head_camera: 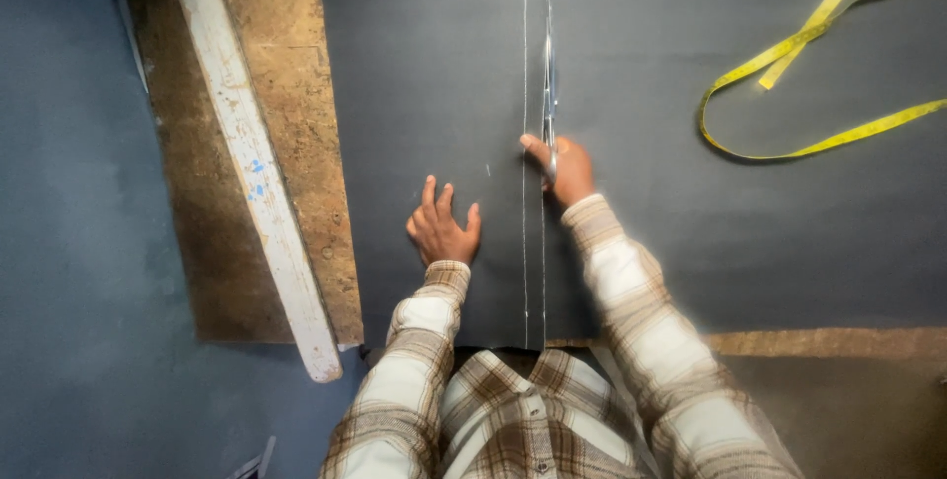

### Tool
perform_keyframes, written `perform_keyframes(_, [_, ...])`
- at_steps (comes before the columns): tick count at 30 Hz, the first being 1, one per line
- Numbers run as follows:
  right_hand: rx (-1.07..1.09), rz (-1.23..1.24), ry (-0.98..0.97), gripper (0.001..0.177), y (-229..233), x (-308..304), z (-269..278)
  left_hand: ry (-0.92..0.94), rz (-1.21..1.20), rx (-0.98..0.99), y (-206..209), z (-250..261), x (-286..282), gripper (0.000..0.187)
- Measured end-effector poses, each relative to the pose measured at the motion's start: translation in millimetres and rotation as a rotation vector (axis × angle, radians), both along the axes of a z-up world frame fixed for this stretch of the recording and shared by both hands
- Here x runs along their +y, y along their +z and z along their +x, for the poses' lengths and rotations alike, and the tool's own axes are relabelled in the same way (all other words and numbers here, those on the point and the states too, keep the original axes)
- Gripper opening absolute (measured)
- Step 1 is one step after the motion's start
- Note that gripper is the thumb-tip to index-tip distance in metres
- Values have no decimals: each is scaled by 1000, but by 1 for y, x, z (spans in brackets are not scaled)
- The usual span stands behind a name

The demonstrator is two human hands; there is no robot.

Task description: The person unrolls a dark fabric on a table, uses a wooden ruler and chalk to draw a straight line, then cuts along the line with scissors. The person handles the fabric, ruler, chalk, and scissors throughout the process.

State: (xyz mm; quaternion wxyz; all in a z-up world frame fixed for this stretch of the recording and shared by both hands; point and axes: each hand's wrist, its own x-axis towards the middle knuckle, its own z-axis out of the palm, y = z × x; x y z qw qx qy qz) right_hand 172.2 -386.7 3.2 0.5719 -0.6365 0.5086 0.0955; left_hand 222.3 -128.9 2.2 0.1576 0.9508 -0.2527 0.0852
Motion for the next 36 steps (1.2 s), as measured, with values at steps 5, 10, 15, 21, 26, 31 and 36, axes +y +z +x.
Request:
perform_keyframes(5, [-22, 29, -43, 65, 25, 3, 8, -1, 21, -15, 1, 0, 0, 54])
perform_keyframes(10, [-72, 71, -96, 61, 27, 3, 8, 13, 0, -10, -3, -2, -1, 54])
perform_keyframes(15, [-98, 22, -48, 66, -11, -29, 34, 18, 11, 2, -2, -3, 2, 55])
perform_keyframes(21, [-96, -52, 14, 79, -62, -58, 44, 20, 14, 18, -2, -2, 0, 56])
perform_keyframes(26, [-87, -42, -21, 71, -17, -43, 51, 18, 7, 23, -1, -2, -1, 56])
perform_keyframes(31, [-66, -73, 0, 69, -18, -45, 53, 19, 11, 29, -2, -2, 0, 58])
perform_keyframes(36, [-81, -25, -11, 68, -8, -49, 56, 16, 12, 13, 1, -2, -1, 56])
